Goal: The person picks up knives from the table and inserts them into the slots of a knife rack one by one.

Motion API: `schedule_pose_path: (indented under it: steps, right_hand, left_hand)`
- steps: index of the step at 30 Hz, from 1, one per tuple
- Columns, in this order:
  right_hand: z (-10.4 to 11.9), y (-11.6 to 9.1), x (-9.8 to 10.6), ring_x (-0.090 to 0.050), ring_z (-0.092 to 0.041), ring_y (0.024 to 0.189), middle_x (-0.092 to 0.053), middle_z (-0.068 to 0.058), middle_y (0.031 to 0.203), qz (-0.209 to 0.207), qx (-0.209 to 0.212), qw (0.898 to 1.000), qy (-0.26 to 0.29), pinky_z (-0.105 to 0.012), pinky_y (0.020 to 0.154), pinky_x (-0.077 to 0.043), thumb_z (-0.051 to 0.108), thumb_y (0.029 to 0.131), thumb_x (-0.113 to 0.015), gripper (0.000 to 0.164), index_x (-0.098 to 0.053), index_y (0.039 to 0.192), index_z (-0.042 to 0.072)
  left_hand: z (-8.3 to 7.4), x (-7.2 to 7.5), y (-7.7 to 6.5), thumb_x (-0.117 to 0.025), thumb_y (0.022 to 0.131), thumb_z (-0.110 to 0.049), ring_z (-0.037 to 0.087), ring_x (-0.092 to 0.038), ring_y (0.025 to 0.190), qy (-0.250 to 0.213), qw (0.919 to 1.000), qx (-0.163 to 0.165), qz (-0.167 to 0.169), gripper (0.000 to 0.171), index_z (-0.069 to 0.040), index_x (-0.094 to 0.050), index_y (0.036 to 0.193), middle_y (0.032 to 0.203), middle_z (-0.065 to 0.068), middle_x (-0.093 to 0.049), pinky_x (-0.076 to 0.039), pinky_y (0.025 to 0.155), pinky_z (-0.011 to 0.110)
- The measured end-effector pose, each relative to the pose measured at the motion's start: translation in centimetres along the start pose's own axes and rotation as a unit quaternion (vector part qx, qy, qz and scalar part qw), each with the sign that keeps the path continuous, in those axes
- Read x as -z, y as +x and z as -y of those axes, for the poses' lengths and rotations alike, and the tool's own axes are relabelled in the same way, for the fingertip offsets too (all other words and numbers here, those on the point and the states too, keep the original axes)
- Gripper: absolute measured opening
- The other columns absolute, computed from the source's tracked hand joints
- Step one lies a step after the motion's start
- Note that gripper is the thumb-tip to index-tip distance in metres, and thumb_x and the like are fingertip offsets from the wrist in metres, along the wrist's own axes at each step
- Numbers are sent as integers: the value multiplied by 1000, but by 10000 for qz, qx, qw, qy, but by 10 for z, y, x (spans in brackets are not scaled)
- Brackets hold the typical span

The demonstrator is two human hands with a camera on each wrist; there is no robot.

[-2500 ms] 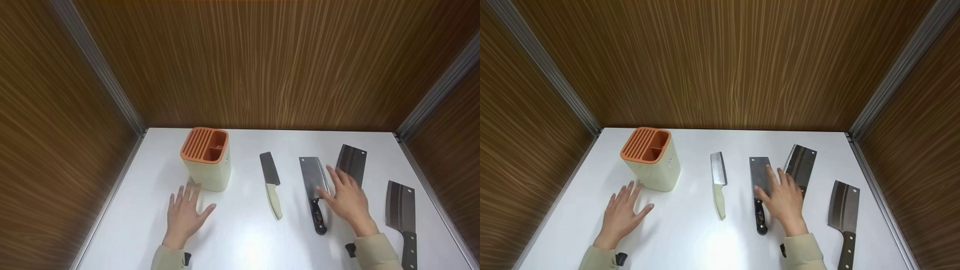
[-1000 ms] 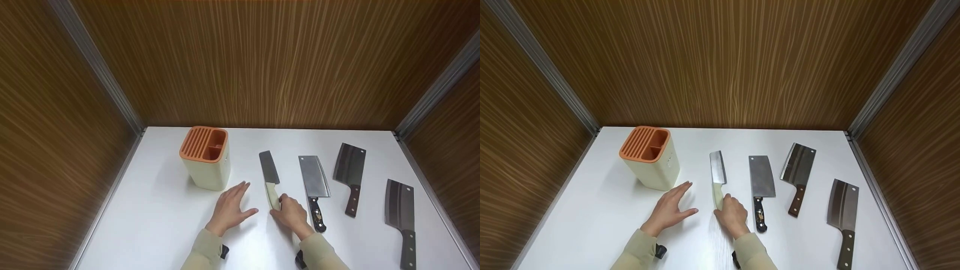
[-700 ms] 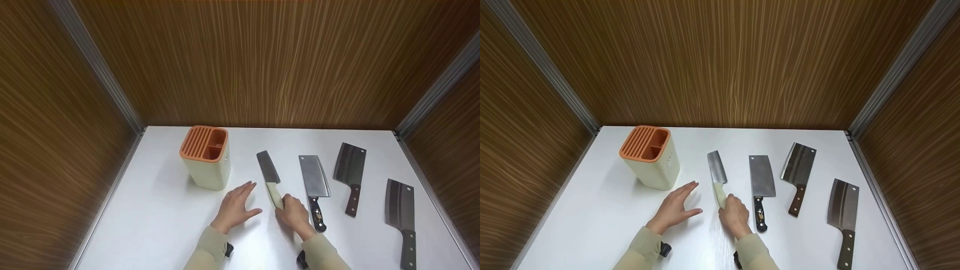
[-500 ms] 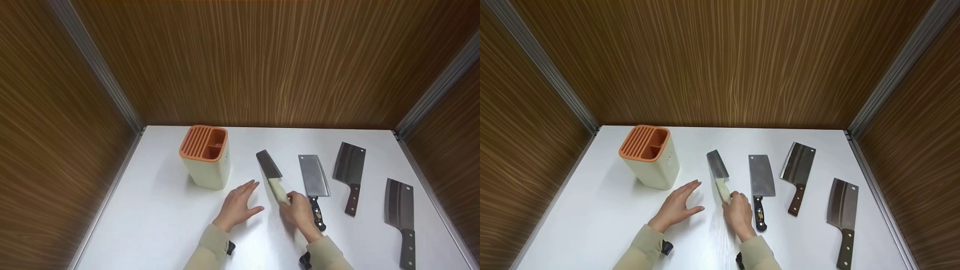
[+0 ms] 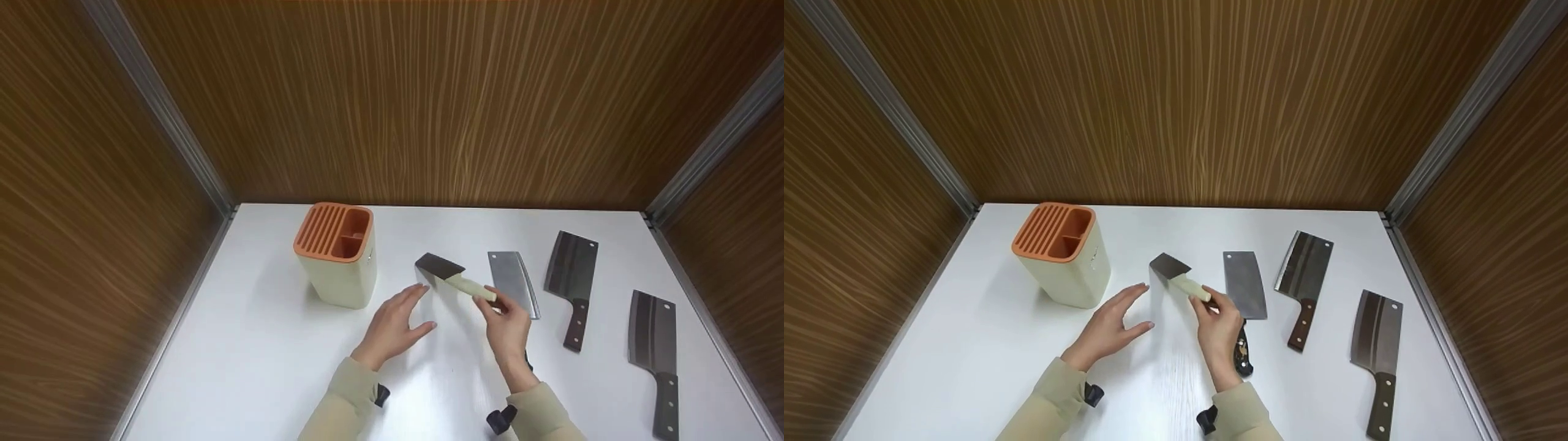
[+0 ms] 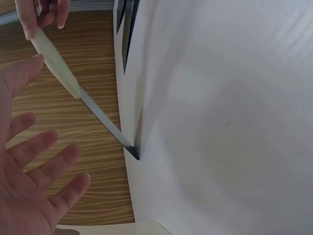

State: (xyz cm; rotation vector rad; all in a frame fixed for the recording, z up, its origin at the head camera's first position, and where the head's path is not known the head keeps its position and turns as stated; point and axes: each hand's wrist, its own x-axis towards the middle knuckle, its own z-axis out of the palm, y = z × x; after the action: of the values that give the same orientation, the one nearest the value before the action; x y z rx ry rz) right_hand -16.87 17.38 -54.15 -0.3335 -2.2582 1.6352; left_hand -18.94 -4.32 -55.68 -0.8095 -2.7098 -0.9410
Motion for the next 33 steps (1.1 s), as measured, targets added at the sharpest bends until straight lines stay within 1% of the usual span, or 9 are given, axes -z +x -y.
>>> schedule_pose_path:
  steps: [2, 5, 8, 10, 12, 16, 22, 29, 33]
  right_hand:
    - [5, 2, 0, -61, -24, 108, -63, -16, 114, -41, 91, 9996, 267, -18, 87, -50, 15, 92, -71, 34, -66, 119, -3]
    - [14, 5, -1, -60, -21, 111, -62, -14, 118, -46, 392, 9971, 653, -22, 93, -49, 13, 93, -69, 32, -66, 121, -3]
    - [24, 9, -3, -62, -17, 108, -63, -16, 120, 35, 690, 9907, 1168, -24, 91, -51, 7, 94, -66, 32, -64, 123, -6]
    - [29, 12, -4, -64, -14, 105, -62, -20, 120, 139, 770, 9854, 1510, -26, 89, -52, 5, 95, -64, 34, -61, 126, -8]
    - [34, 16, -4, -64, -12, 104, -61, -22, 122, 238, 841, 9822, 1663, -28, 88, -53, 5, 95, -63, 36, -59, 128, -8]
    - [45, 21, -1, -65, -15, 103, -61, -21, 120, 431, 1011, 9807, 1619, -33, 86, -54, 6, 96, -62, 35, -59, 129, -7]
    - [59, 28, 6, -63, -27, 106, -61, -16, 115, 891, 1221, 9792, 1351, -35, 86, -55, 10, 97, -61, 32, -60, 128, -1]
    - [74, 29, 11, -63, -25, 104, -60, -13, 115, 1394, 1316, 9754, 1090, -31, 88, -54, 12, 97, -62, 31, -62, 127, 2]
    - [83, 27, 9, -62, -23, 102, -59, -12, 116, 1586, 1356, 9730, 987, -30, 88, -54, 9, 96, -63, 30, -62, 125, 2]
  left_hand:
    - [-3, 3, 4, -72, 90, -37, 24, -47, 132, -29, 10000, -50, -67, 65, -9, -48, 144, 143, 10, -50, -41, 105, 44]
    - [-8, 8, 9, -72, 90, -36, 23, -48, 131, -67, 9998, -121, -160, 64, -9, -49, 143, 143, 10, -51, -42, 104, 43]
    - [-13, 14, 15, -72, 90, -37, 22, -48, 131, -177, 9996, -105, -189, 64, -11, -48, 144, 143, 9, -50, -42, 104, 43]
    - [-17, 18, 19, -73, 90, -36, 22, -49, 130, -308, 9993, -66, -211, 64, -11, -49, 144, 144, 7, -50, -42, 105, 42]
    - [-21, 22, 23, -73, 89, -36, 21, -49, 130, -443, 9988, -8, -230, 64, -13, -49, 144, 144, 5, -49, -42, 105, 40]
    - [-27, 29, 29, -75, 88, -35, 18, -49, 130, -786, 9964, 129, -301, 65, -15, -48, 144, 144, 2, -49, -41, 105, 37]
    - [-37, 39, 36, -77, 87, -31, 15, -56, 120, -1424, 9887, 288, -368, 64, -16, -50, 143, 138, -2, -53, -49, 96, 37]
    - [-51, 48, 44, -77, 88, -28, 17, -57, 115, -2038, 9779, 348, -305, 60, -14, -51, 141, 135, 1, -55, -49, 95, 31]
    - [-56, 49, 48, -77, 87, -25, 19, -59, 113, -2223, 9737, 269, -413, 58, -13, -53, 138, 132, 0, -57, -50, 92, 30]
